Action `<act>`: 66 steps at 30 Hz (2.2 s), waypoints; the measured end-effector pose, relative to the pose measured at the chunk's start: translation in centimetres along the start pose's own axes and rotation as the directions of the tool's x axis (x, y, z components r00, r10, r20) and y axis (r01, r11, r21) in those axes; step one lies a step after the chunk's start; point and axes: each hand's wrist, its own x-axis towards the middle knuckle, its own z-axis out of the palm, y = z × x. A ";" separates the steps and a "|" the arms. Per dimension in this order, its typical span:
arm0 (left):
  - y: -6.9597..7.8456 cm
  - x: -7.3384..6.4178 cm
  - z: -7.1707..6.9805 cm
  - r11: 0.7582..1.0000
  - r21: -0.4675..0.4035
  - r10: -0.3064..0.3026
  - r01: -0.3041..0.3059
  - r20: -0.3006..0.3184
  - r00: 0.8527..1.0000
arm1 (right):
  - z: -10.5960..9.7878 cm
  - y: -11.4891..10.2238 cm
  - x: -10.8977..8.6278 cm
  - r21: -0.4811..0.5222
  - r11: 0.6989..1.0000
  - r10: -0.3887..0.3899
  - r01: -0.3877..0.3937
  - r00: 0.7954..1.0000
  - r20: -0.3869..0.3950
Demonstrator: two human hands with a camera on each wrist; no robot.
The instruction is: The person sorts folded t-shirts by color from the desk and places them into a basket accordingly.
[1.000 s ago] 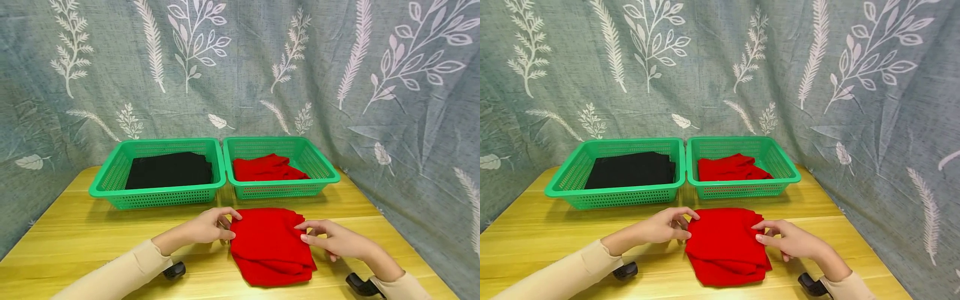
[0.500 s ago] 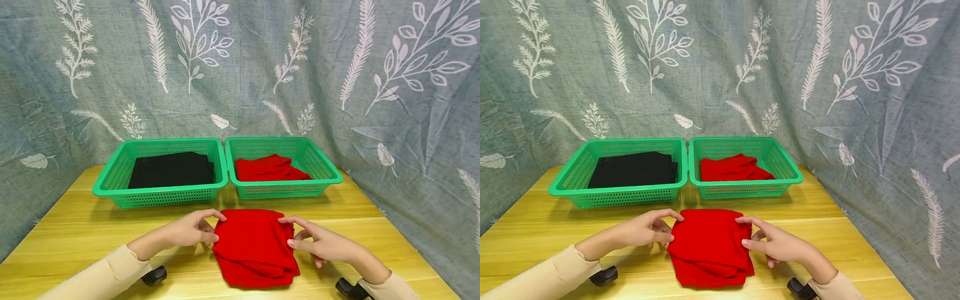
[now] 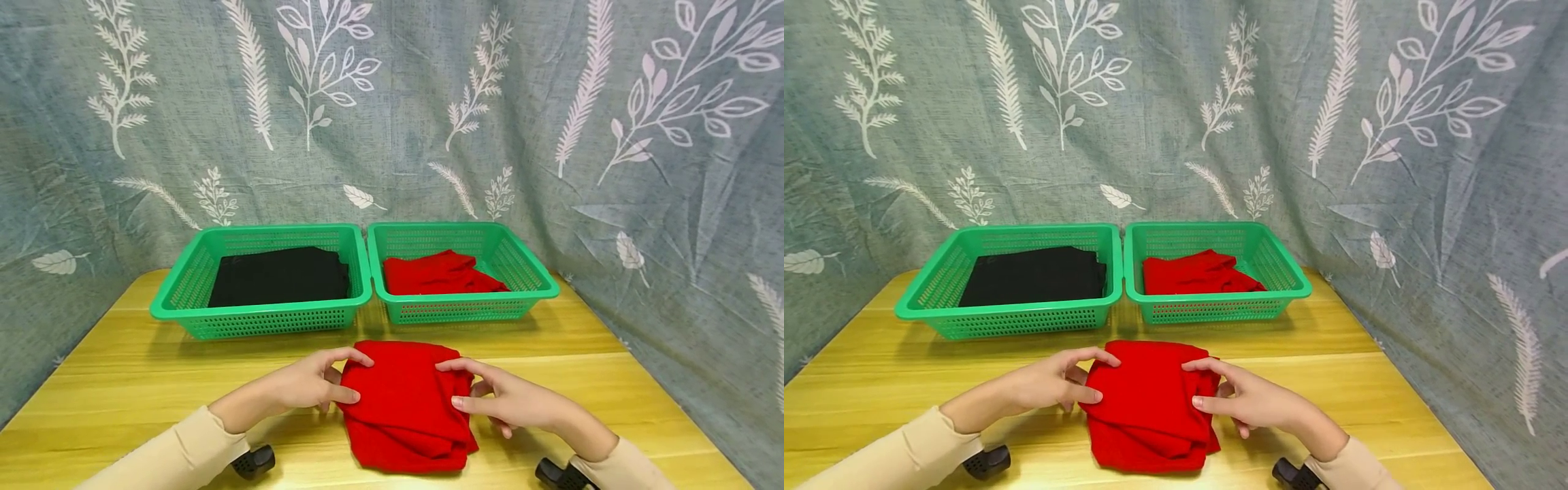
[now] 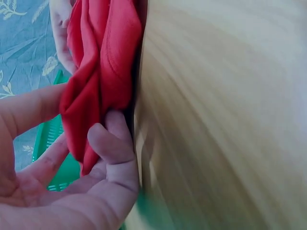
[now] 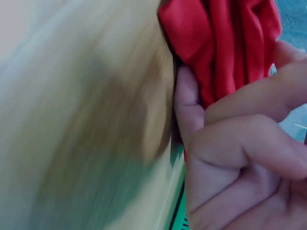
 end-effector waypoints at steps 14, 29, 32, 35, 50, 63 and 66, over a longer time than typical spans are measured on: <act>-0.7 1.4 1.5 0.996 0.017 0.086 -0.085 -0.039 0.996 | 0.6 0.0 1.9 -0.008 0.999 -0.045 0.045 0.999 0.030; 0.0 2.2 2.7 0.992 -0.107 0.052 -0.065 -0.124 0.991 | 0.8 -0.2 2.6 -0.032 0.999 -0.030 0.030 1.000 -0.005; -0.2 2.4 2.2 0.988 -0.143 0.059 -0.065 -0.048 0.997 | 0.8 -0.2 2.7 -0.035 0.999 -0.023 0.023 1.000 -0.003; -0.1 2.3 1.8 0.994 -0.095 0.059 -0.059 0.001 0.998 | 0.7 -0.2 2.7 -0.042 0.999 -0.020 0.019 1.000 -0.006; 0.3 2.5 2.2 0.993 -0.116 -0.028 0.039 0.091 0.995 | 0.5 -0.2 3.0 -0.079 0.996 -0.042 0.044 0.999 0.024; -0.4 2.5 2.2 0.997 -0.074 -0.012 0.012 0.004 1.000 | 0.0 0.3 2.6 -0.076 0.996 -0.053 0.056 0.998 0.040; -0.4 2.5 2.1 0.997 -0.081 0.002 -0.002 -0.007 1.000 | -0.1 0.4 2.6 -0.081 0.994 -0.071 0.075 0.996 0.051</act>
